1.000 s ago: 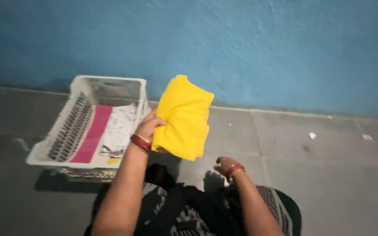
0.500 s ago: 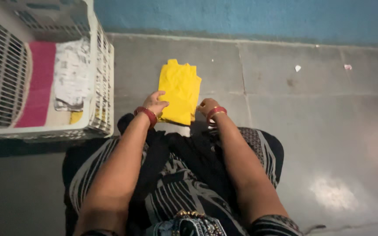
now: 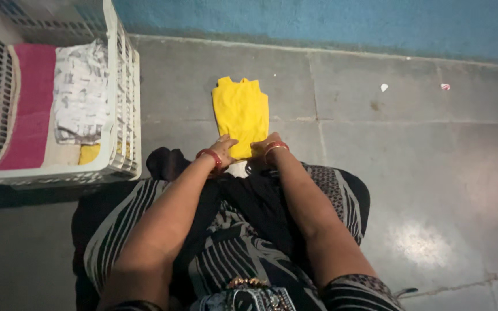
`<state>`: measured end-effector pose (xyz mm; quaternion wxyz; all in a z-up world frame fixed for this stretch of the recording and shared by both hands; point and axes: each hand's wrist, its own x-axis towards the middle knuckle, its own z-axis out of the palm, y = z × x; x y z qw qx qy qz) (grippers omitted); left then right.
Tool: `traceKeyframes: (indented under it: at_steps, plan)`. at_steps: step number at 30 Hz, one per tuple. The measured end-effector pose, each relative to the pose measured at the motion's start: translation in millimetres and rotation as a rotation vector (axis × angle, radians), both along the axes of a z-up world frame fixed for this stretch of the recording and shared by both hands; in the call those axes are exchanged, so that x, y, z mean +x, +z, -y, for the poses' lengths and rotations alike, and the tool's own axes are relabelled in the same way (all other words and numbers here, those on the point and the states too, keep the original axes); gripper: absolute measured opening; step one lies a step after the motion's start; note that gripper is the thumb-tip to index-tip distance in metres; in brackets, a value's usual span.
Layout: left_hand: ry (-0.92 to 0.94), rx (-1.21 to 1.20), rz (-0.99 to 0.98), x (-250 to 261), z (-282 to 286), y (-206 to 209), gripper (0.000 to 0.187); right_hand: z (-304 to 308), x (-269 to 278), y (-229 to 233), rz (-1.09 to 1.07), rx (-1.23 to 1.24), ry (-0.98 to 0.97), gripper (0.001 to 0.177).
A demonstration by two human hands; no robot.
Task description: The person sits on the floor and folds several pieces of clothing, including a pink and white towel, a white patterned cloth, and a yellow shirt. The person places each folded item into a white plastic laundry basket.
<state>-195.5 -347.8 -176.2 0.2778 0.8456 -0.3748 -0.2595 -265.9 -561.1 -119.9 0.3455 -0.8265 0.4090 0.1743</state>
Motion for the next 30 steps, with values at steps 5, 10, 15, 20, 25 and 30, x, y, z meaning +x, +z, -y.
traceKeyframes:
  at_steps: [5, 10, 15, 20, 25, 30]
  plan:
    - [0.273, -0.109, -0.161, 18, -10, 13, 0.055, 7, -4, 20, 0.058, -0.063, 0.033, 0.052]
    - [0.576, -0.449, -0.504, 23, -11, 58, 0.065, -49, 4, 24, 0.760, -0.300, 0.309, 0.057]
    - [0.769, -0.758, -0.801, 34, -37, 81, 0.053, -117, -21, 47, 0.973, 0.401, 0.894, 0.084]
    - [0.981, -0.278, -0.463, 51, -66, 53, 0.043, -117, -21, 49, 0.644, 0.223, 0.801, 0.040]
    - [1.164, -0.156, -0.451, 57, -78, 52, 0.040, -89, -5, 45, 0.577, -0.309, 0.489, 0.027]
    - [1.170, 0.114, -0.463, 60, -83, 79, 0.063, -91, -7, 42, 0.514, -0.603, 0.588, 0.067]
